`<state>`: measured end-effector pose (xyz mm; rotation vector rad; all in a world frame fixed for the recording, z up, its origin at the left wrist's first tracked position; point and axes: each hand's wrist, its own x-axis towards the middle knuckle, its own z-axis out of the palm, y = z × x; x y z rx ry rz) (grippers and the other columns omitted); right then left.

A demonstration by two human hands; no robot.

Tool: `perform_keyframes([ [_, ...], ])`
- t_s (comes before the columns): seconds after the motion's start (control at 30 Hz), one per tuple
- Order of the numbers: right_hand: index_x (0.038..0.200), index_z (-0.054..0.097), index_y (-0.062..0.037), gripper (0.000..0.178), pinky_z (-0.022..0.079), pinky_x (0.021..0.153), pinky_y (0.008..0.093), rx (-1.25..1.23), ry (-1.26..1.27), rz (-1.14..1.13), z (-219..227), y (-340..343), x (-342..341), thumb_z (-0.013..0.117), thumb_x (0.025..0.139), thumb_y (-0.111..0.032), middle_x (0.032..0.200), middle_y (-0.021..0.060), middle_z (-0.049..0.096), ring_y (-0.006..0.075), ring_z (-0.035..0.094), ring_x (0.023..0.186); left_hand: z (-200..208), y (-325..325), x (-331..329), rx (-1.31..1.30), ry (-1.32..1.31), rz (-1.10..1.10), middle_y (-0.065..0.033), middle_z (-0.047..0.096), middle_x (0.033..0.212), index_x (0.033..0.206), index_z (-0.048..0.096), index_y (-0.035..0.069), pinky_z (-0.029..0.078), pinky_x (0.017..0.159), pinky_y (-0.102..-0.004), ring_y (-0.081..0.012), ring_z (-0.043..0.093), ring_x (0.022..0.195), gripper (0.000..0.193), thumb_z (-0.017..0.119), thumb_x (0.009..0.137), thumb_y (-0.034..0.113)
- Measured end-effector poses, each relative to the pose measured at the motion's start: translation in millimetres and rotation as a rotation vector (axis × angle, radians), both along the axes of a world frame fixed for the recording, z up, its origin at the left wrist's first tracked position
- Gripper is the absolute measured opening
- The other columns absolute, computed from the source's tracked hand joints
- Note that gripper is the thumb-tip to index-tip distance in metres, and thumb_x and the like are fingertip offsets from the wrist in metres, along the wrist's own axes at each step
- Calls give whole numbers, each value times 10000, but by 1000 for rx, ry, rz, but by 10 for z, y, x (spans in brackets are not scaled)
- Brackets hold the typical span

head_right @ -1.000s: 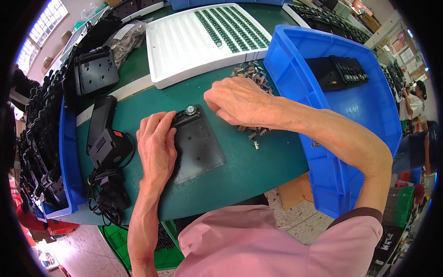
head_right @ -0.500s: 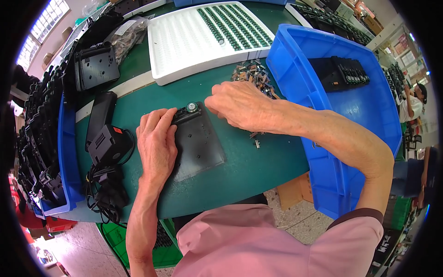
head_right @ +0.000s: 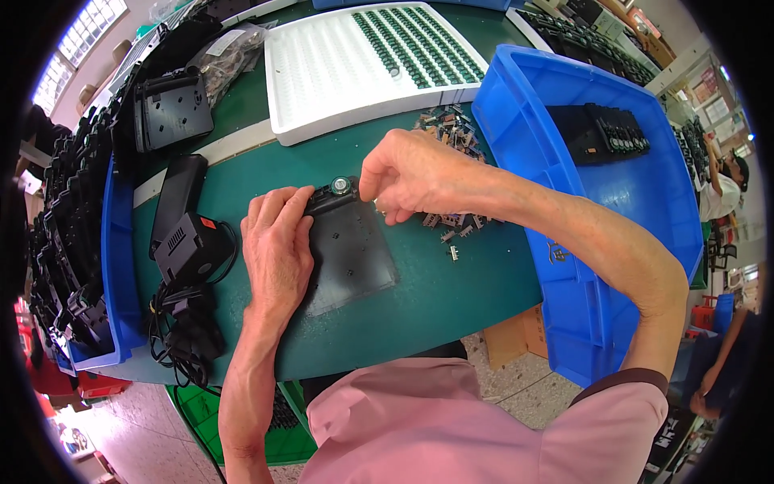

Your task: The person picks up a green component from a tray, places it into a black plastic housing, and inserts a metal contact from a pile. They then place the assembled housing into a blue bin and repeat the process with another housing.

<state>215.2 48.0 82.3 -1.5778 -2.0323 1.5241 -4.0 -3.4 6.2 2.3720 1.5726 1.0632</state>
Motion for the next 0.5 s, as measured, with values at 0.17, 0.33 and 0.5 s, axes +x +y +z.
perform_keyframes([
  [0.17,988,715,61,291,573,696,326,120,17,78,-19,-37,2,695,702,7,852,174,735,222,721,802,7,-4,19,-16,8,5,-88,651,1083,1140,682,37,448,862,-395,-295,584,996,324,649,824,-30],
  [0.33,985,698,74,257,567,682,305,205,-9,140,-55,-60,-29,688,731,35,848,149,731,190,716,770,5,0,17,-7,3,3,-85,651,1079,1137,681,38,449,861,-399,-294,582,1000,333,653,812,-33],
  [0.5,989,683,76,221,576,675,304,191,-69,183,-84,-121,-69,715,774,37,861,148,724,187,729,768,-17,3,16,-7,-5,7,-87,651,1073,1134,683,41,450,862,-399,-297,584,995,340,655,804,-37],
])
